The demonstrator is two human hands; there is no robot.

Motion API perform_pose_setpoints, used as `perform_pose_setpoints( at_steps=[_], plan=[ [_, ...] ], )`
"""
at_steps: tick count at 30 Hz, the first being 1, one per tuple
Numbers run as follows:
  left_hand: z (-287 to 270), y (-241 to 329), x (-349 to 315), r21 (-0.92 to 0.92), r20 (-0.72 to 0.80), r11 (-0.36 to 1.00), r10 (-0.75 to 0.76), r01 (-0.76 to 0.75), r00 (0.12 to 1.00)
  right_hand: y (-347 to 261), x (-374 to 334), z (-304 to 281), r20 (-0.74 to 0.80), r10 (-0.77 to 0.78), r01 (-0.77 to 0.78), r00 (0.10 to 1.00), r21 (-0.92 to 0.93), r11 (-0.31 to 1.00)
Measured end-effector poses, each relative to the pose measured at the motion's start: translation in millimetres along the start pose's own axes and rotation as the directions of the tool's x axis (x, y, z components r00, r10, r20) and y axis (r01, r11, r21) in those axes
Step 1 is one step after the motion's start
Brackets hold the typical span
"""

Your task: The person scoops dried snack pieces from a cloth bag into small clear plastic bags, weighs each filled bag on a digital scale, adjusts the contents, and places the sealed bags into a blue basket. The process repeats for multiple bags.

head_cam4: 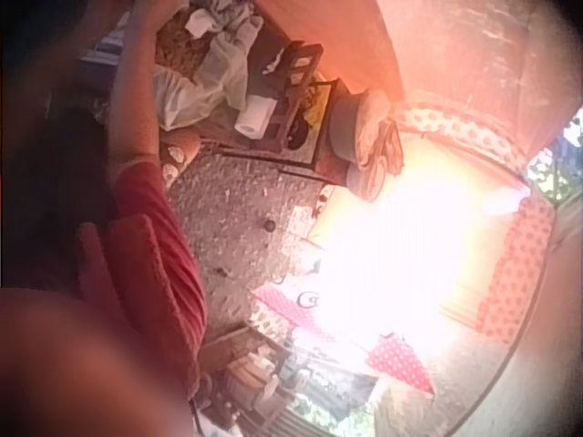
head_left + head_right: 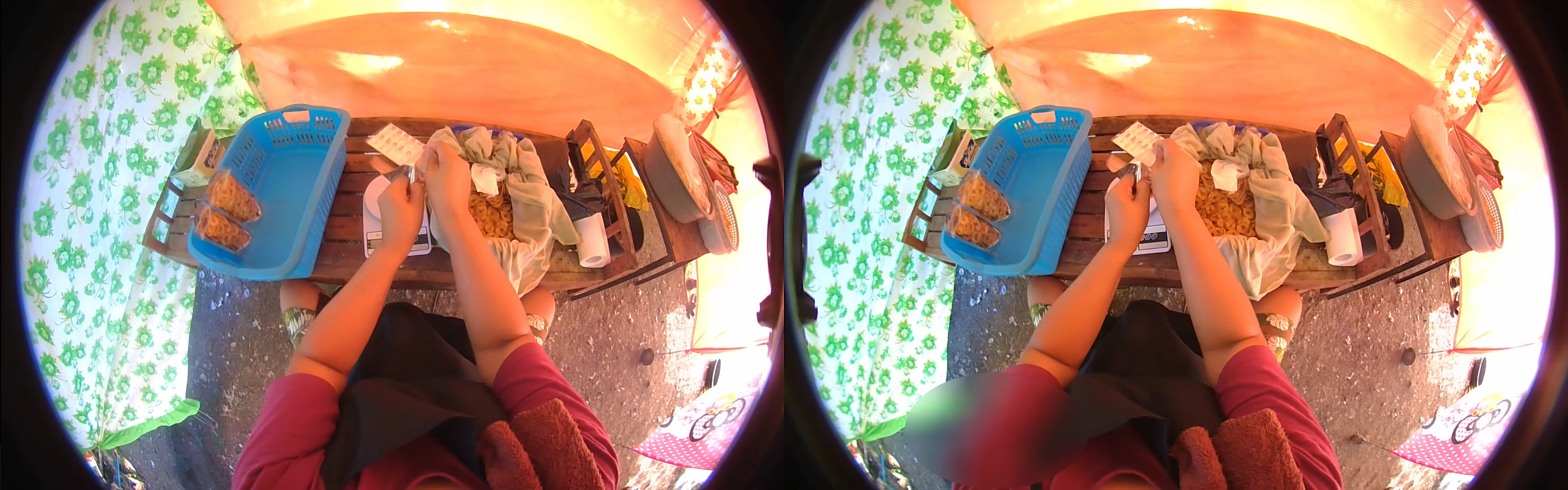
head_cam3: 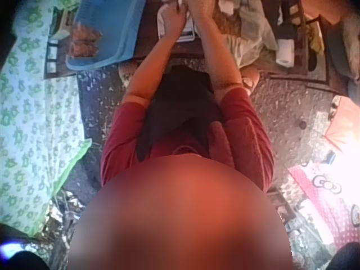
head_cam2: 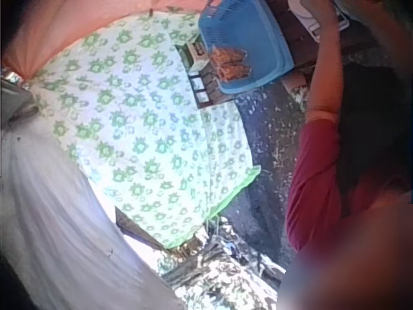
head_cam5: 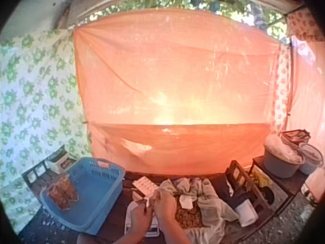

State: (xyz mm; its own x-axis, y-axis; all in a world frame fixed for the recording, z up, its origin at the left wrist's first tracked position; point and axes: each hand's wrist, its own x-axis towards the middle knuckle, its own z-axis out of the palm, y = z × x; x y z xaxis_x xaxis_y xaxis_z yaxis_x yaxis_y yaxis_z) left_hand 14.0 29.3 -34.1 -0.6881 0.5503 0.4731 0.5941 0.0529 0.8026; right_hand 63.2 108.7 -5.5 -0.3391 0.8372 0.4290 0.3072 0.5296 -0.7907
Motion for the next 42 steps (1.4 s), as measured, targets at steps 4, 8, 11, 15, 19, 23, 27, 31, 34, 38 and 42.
perform_pose_setpoints(
  at_steps=[4, 8, 11, 15, 19, 23, 27, 31, 34, 38, 42],
  plan=[
    [-2.8, -10.9, 9.2, -0.122, -0.041, 0.986, -0.115, 0.109, 0.993, 7.3, 0.2, -6.2, -0.123, -0.197, 0.161, 0.973, -0.253, 0.954],
    [-9.8, -21.8, 16.6, 0.110, 0.006, 0.962, 0.252, -0.251, 0.968, 9.7, -1.8, -16.2, 0.165, 0.364, -0.383, 0.917, 0.106, 0.918],
    [-12.0, -27.3, 17.6, 0.261, -0.042, 0.791, 0.582, -0.554, 0.812, 10.8, -8.2, -21.4, 0.448, 0.439, -0.622, 0.779, 0.640, 0.450],
    [-15.6, -29.9, 8.9, 0.325, -0.038, 0.706, 0.674, -0.629, 0.738, 9.7, -16.8, -26.6, 0.616, 0.252, -0.561, 0.747, 0.786, -0.258],
    [-18.1, -32.8, 9.2, 0.118, 0.065, 0.793, 0.594, -0.597, 0.802, 6.6, -13.1, -22.5, 0.507, 0.304, -0.529, 0.806, 0.848, -0.013],
    [-40.2, -47.0, 18.6, -0.512, 0.233, 0.824, -0.139, 0.243, 0.962, 17.5, 0.7, -39.8, 0.336, 0.241, -0.413, 0.911, 0.762, 0.499],
    [-73.6, -62.3, 36.6, -0.812, 0.519, 0.095, -0.334, 0.576, 0.787, 30.8, 11.6, -56.9, 0.303, 0.204, -0.357, 0.931, 0.633, 0.687],
    [-64.8, -55.6, 26.1, -0.597, 0.504, 0.514, -0.357, 0.616, 0.786, 34.1, 10.9, -62.2, 0.355, 0.255, -0.391, 0.899, 0.393, 0.832],
    [-59.0, -47.4, 18.2, -0.532, 0.442, 0.611, -0.391, 0.586, 0.808, 28.5, 1.1, -56.3, 0.236, -0.074, 0.006, 0.969, 0.280, 0.960],
    [-53.3, -34.6, 12.3, -0.407, 0.361, 0.770, -0.359, 0.492, 0.861, 12.5, -18.5, -44.4, 0.285, -0.121, 0.077, 0.951, 0.160, 0.984],
    [-46.4, -16.8, -1.5, -0.284, 0.231, 0.933, -0.158, 0.222, 0.960, -10.2, -33.8, -24.8, 0.300, -0.021, -0.052, 0.954, 0.234, 0.971]
  ],
)
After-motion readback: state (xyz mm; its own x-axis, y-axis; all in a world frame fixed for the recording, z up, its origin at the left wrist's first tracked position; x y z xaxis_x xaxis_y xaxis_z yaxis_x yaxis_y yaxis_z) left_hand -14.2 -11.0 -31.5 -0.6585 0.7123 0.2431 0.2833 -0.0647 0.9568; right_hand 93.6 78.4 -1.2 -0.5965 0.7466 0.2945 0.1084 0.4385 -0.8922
